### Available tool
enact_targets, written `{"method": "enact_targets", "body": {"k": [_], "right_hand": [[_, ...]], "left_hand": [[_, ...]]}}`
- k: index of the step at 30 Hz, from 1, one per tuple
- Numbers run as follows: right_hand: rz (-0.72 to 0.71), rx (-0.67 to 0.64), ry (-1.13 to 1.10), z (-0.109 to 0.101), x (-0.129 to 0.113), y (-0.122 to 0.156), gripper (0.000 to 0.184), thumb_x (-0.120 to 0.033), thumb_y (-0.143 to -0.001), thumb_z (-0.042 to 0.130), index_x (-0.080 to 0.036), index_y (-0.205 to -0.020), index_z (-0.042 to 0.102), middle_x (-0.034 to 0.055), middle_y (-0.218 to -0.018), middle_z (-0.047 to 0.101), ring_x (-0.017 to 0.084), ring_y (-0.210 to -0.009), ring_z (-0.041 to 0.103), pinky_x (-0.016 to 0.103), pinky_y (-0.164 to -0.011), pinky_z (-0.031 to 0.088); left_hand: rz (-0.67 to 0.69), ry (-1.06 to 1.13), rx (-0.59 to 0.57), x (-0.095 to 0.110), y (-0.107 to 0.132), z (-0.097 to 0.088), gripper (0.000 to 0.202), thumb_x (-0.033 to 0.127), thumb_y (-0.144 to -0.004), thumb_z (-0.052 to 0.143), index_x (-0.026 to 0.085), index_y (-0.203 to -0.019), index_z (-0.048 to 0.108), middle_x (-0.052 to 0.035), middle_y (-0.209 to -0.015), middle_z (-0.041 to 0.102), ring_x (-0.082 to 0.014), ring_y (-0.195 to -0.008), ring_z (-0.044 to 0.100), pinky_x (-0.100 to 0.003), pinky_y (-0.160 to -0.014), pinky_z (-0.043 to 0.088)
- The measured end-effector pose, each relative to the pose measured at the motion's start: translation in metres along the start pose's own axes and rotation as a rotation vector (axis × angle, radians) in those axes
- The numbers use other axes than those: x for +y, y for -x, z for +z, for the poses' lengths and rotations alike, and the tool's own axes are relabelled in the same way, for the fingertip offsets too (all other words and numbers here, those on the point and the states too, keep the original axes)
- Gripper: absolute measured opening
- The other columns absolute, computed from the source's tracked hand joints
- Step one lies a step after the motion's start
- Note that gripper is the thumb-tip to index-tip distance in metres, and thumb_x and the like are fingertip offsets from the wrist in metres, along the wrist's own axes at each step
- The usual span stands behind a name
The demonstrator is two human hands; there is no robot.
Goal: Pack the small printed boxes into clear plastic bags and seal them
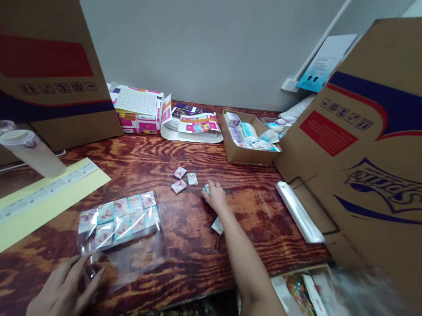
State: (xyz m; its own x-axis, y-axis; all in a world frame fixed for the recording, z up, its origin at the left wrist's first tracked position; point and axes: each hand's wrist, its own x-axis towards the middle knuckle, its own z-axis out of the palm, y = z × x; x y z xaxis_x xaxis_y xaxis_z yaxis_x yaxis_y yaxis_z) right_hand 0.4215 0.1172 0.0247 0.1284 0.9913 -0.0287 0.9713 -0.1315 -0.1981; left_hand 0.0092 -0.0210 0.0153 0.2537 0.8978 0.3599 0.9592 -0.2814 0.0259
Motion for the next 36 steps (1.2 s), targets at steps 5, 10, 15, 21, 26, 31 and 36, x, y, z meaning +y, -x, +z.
{"method": "enact_targets", "body": {"k": [5,10,15,21,26,31,36], "right_hand": [[-0.139,-0.095,-0.018,-0.012,0.004,0.014,0.062,-0.015,-0.074,0.054,-0.012,-0.132,0.032,0.0143,-0.118,0.049,0.02,-0.106,0.048,0.028,-0.087,0.038],[-0.507,-0.298,-0.116,-0.054,0.033,0.057,0.053,-0.015,-0.068,0.057,-0.015,-0.12,0.045,0.0091,-0.109,0.053,0.019,-0.1,0.05,0.029,-0.086,0.04],[-0.705,-0.416,-0.112,-0.053,0.047,0.087,0.054,-0.006,-0.066,0.048,-0.016,-0.119,0.046,0.0109,-0.113,0.05,0.021,-0.107,0.046,0.035,-0.091,0.038],[-0.655,-0.38,0.017,-0.031,0.038,0.09,0.05,-0.011,-0.076,0.045,-0.014,-0.126,0.04,0.0134,-0.116,0.05,0.022,-0.111,0.045,0.037,-0.093,0.036],[-0.367,-0.289,0.003,-0.009,-0.017,0.086,0.06,-0.04,-0.081,0.051,-0.019,-0.133,0.03,0.0108,-0.108,0.054,0.021,-0.093,0.055,0.03,-0.076,0.043],[-0.232,-0.238,-0.008,-0.003,-0.048,0.083,0.077,-0.05,-0.075,0.056,-0.025,-0.138,0.02,0.0115,-0.118,0.048,0.025,-0.103,0.051,0.032,-0.077,0.042],[-0.41,-0.107,-0.158,-0.016,-0.023,0.094,0.07,-0.042,-0.081,0.052,-0.025,-0.14,0.018,0.0104,-0.125,0.042,0.022,-0.112,0.044,0.034,-0.089,0.04]], "left_hand": [[-0.017,0.004,-0.048,0.004,0.001,-0.001,0.039,0.039,-0.087,0.036,0.015,-0.116,0.048,-0.0106,-0.109,0.054,-0.0196,-0.094,0.056,-0.026,-0.07,0.048],[-0.01,0.046,-0.042,0.004,0.003,-0.002,0.037,0.033,-0.088,0.037,0.016,-0.12,0.044,-0.0101,-0.111,0.052,-0.0186,-0.091,0.057,-0.023,-0.061,0.047],[-0.015,0.063,-0.054,0.004,0.003,0.001,0.039,0.035,-0.087,0.038,0.018,-0.123,0.042,-0.0101,-0.111,0.052,-0.0195,-0.091,0.057,-0.025,-0.064,0.049],[-0.03,0.064,-0.056,0.007,0.004,0.0,0.037,0.032,-0.087,0.04,0.017,-0.12,0.045,-0.0109,-0.111,0.052,-0.0205,-0.093,0.057,-0.027,-0.069,0.049],[-0.02,0.038,-0.043,0.009,0.002,-0.004,0.038,0.03,-0.086,0.043,0.015,-0.121,0.044,-0.0123,-0.113,0.052,-0.0211,-0.094,0.057,-0.027,-0.07,0.049],[-0.019,0.003,-0.026,0.01,0.001,-0.004,0.035,0.028,-0.086,0.044,0.015,-0.118,0.046,-0.0114,-0.111,0.053,-0.0199,-0.092,0.058,-0.024,-0.063,0.049],[-0.04,0.024,-0.038,0.009,0.004,-0.001,0.037,0.028,-0.086,0.044,0.015,-0.12,0.044,-0.0119,-0.113,0.053,-0.0204,-0.095,0.057,-0.025,-0.066,0.05]]}}
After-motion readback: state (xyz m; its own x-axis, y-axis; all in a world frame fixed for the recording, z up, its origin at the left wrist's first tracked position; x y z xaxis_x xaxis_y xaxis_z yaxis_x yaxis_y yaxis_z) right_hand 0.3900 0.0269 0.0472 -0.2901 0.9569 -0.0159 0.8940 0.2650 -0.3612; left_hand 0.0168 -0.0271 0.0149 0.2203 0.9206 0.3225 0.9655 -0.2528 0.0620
